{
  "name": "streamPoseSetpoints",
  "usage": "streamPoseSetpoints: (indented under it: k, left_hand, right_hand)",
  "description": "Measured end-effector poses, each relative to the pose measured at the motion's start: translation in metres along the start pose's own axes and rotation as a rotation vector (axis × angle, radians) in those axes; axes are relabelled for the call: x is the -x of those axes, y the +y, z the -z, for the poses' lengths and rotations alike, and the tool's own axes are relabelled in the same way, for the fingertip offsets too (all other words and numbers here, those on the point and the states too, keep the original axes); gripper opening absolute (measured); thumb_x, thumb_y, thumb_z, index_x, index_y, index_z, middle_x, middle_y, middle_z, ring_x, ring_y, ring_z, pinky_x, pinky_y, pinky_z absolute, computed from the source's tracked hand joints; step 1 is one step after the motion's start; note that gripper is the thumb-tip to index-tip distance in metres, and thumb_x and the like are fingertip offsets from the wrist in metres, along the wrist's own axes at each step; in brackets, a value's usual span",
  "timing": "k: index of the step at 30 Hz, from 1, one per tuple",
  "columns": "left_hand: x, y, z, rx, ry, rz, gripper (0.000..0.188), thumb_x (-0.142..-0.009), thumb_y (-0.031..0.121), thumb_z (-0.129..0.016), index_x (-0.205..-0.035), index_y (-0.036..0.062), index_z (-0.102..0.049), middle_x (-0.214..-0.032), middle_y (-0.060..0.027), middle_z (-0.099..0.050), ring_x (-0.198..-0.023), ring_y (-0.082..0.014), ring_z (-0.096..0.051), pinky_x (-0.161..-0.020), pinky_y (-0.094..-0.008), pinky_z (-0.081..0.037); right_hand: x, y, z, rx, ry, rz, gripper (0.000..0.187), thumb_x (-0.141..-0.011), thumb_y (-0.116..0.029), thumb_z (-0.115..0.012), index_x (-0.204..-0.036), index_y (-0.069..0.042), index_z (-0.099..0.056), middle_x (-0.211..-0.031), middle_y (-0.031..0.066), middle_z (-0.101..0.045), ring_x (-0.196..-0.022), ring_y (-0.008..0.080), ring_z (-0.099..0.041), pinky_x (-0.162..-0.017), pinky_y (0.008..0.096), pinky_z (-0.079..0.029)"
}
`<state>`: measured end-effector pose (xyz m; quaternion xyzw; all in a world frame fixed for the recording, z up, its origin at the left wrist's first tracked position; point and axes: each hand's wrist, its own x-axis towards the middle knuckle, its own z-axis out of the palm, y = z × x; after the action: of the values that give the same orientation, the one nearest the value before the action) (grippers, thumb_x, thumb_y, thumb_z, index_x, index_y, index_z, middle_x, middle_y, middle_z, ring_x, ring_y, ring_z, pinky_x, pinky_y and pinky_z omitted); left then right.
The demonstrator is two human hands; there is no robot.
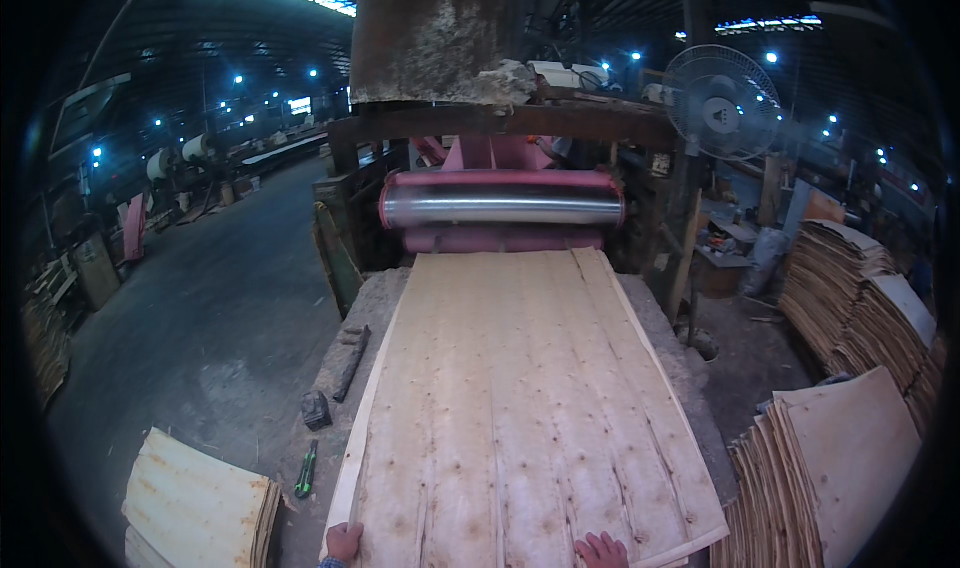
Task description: The person feeds thin wood sheets into a roller machine, aligns them as they enter the rollers, and picks up additional sheets from the floor to feed them into the machine.
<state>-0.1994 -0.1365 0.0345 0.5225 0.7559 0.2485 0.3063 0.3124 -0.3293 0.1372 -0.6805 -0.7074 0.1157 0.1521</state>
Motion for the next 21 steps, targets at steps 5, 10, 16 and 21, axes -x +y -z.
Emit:
streamPoseSetpoints:
  k: [5,10,16,21]
  left_hand:
    - [0.005,0.009,0.004,-0.008,-0.017,0.005,0.049,-0.088,0.037,-0.062,-0.108,-0.0081,-0.060,-0.097,-0.0191,-0.062,-0.084,-0.0281,-0.060,-0.072,-0.0376,-0.049]
    - [0.013,0.033,0.019,0.285,-0.046,0.175,0.030,-0.084,0.028,-0.067,-0.083,-0.0026,-0.070,-0.064,-0.0033,-0.062,-0.054,-0.0119,-0.054,-0.050,-0.0308,-0.042]
    - [0.028,0.088,0.053,0.258,-0.012,0.083,0.035,-0.082,0.028,-0.070,-0.093,-0.0060,-0.071,-0.070,-0.0042,-0.067,-0.059,-0.0123,-0.059,-0.052,-0.0310,-0.045]
    - [0.008,0.039,0.047,-0.040,-0.112,0.022,0.040,-0.074,0.031,-0.072,-0.097,-0.0021,-0.072,-0.078,-0.0132,-0.071,-0.069,-0.0182,-0.066,-0.064,-0.0356,-0.051]
  right_hand:
    - [0.000,-0.002,0.002,0.006,0.004,0.002,0.075,-0.073,-0.011,-0.063,-0.144,-0.012,-0.039,-0.148,0.0189,-0.034,-0.137,0.0441,-0.029,-0.108,0.0589,-0.026]
    - [-0.003,-0.010,0.024,-0.016,-0.013,-0.029,0.064,-0.082,-0.015,-0.059,-0.143,-0.011,-0.040,-0.146,0.0203,-0.037,-0.136,0.0439,-0.031,-0.108,0.0592,-0.026]
    - [-0.001,0.013,0.010,0.042,0.018,-0.015,0.065,-0.082,-0.017,-0.060,-0.144,-0.010,-0.039,-0.146,0.0201,-0.038,-0.134,0.0450,-0.033,-0.107,0.0590,-0.028]
    - [0.002,0.023,-0.022,0.078,0.068,0.007,0.068,-0.074,-0.018,-0.067,-0.138,-0.015,-0.045,-0.143,0.0124,-0.042,-0.133,0.0402,-0.035,-0.102,0.0640,-0.030]
